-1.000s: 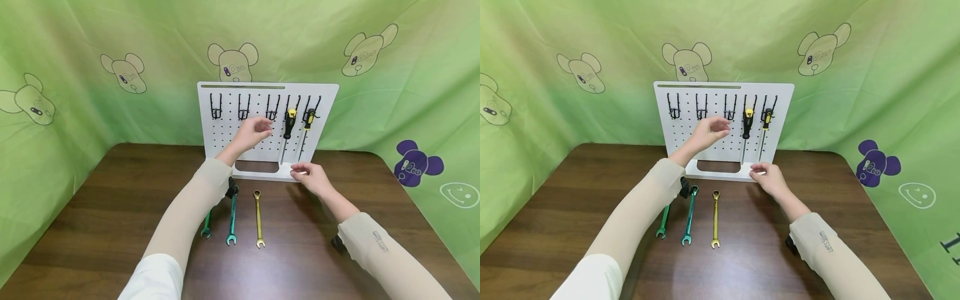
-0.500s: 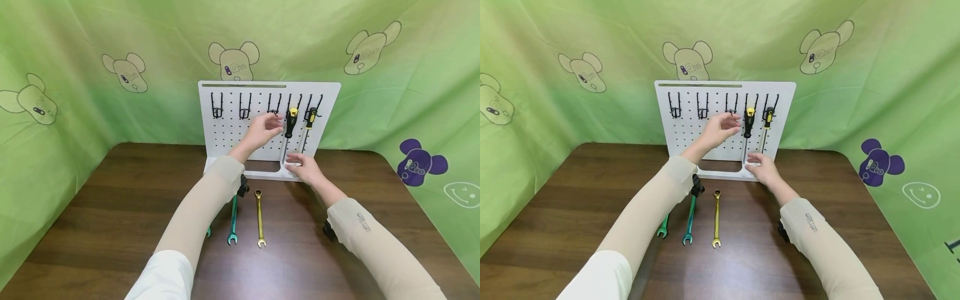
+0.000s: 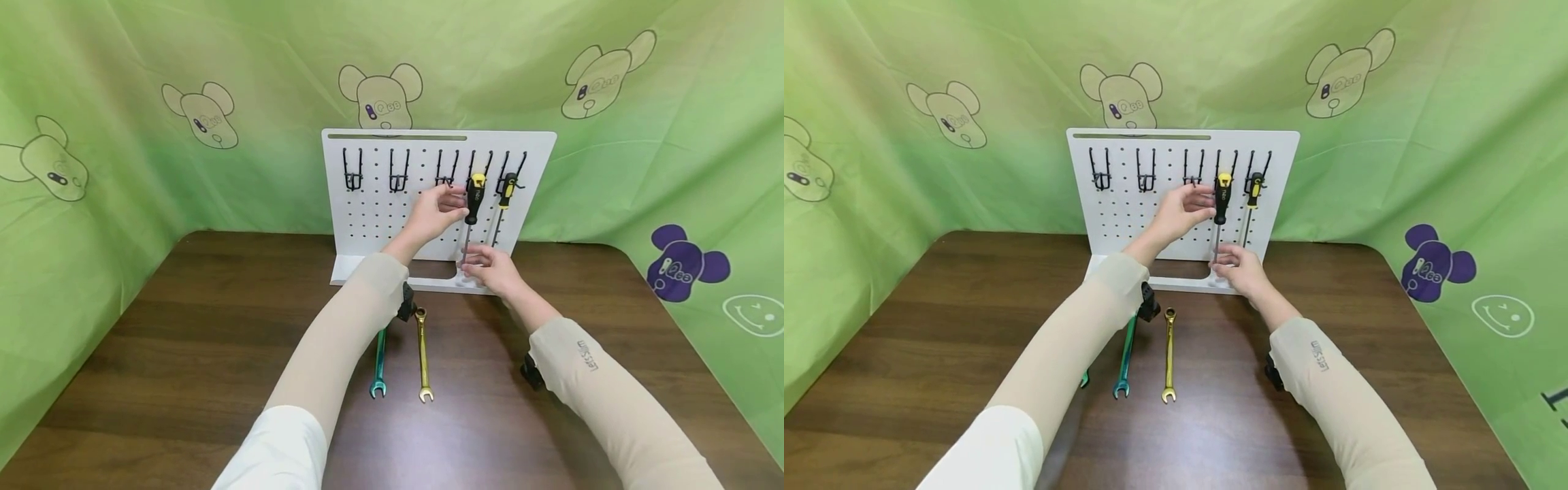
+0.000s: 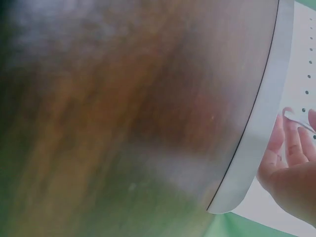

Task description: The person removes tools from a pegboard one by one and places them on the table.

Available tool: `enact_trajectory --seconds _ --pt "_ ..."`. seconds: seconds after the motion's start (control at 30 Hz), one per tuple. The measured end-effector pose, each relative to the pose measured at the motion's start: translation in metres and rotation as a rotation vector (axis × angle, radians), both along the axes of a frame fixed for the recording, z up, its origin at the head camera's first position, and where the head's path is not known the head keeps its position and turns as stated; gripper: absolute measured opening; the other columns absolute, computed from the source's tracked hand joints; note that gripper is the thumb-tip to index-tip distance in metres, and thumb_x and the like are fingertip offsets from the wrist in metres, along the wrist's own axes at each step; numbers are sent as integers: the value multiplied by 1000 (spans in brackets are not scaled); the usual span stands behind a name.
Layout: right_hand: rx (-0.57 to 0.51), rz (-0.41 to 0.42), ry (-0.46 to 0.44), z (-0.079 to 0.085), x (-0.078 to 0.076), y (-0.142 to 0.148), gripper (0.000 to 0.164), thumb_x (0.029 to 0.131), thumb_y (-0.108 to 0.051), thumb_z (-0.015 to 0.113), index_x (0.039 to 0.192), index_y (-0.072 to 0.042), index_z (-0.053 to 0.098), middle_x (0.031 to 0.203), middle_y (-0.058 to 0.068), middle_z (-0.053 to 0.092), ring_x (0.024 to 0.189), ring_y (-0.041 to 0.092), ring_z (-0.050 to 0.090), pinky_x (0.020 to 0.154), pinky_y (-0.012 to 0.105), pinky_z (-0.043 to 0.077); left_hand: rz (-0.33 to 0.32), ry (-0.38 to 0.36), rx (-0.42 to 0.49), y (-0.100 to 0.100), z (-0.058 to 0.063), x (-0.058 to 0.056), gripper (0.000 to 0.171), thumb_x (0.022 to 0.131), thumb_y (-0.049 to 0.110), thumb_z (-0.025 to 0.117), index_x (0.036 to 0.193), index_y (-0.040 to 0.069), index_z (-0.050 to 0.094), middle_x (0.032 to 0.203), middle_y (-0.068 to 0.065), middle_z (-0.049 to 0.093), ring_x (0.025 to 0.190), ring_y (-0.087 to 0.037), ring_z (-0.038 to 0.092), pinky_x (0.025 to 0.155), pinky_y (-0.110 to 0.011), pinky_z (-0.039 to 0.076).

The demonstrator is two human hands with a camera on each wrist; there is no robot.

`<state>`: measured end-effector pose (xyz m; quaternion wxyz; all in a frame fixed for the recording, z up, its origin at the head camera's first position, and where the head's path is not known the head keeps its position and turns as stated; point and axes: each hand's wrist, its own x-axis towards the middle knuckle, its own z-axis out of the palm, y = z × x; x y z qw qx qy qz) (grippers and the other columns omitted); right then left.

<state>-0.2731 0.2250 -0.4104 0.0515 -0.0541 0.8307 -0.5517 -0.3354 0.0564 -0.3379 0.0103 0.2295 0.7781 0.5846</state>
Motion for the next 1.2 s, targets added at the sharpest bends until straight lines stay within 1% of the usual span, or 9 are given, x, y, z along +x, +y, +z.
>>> enact_trajectory --seconds 0.17,0.27,0.37,0.5,0.63,0.97,1.2 --pt "41 6 43 -1 2 -1 34 97 -2 58 127 14 56 112 28 70 74 1 65 59 19 48 8 -28 -39 2 -2 0 42 93 13 71 132 6 60 121 -13 70 109 -20 69 86 -19 55" --pt "75 7 80 -1 3 0 30 96 -2 59 122 14 60 105 28 72 71 2 64 59 19 47 16 -30 -63 5 -1 2 43 93 16 71 133 7 60 120 -12 71 110 -19 68 83 -19 55" --pt "82 10 113 0 5 -1 28 95 1 59 119 14 62 101 31 71 69 4 64 58 19 46 26 -24 -82 7 1 4 44 93 17 71 134 7 59 119 -11 72 110 -18 68 82 -20 54" --pt "87 19 144 1 7 -2 27 94 3 59 117 16 62 100 32 70 69 3 64 63 17 49 40 -14 -87 8 2 6 42 93 17 71 133 7 60 116 -11 72 107 -18 68 81 -20 55" --pt "97 25 144 3 10 -3 27 94 3 59 118 16 63 102 32 70 70 2 63 69 16 52 48 -8 -87 8 2 6 41 93 15 71 131 6 61 115 -11 72 105 -19 69 79 -20 55" --pt "133 21 181 8 18 0 23 93 2 62 112 15 65 94 30 72 68 4 61 67 17 51 35 -33 -75 9 4 10 41 93 17 71 131 7 61 114 -10 72 105 -18 68 80 -20 55" --pt "115 37 191 11 22 0 22 93 3 62 111 16 65 94 31 72 68 3 62 67 18 51 29 -24 -56 8 3 13 41 93 15 71 131 6 60 113 -12 72 103 -20 69 82 -21 55"
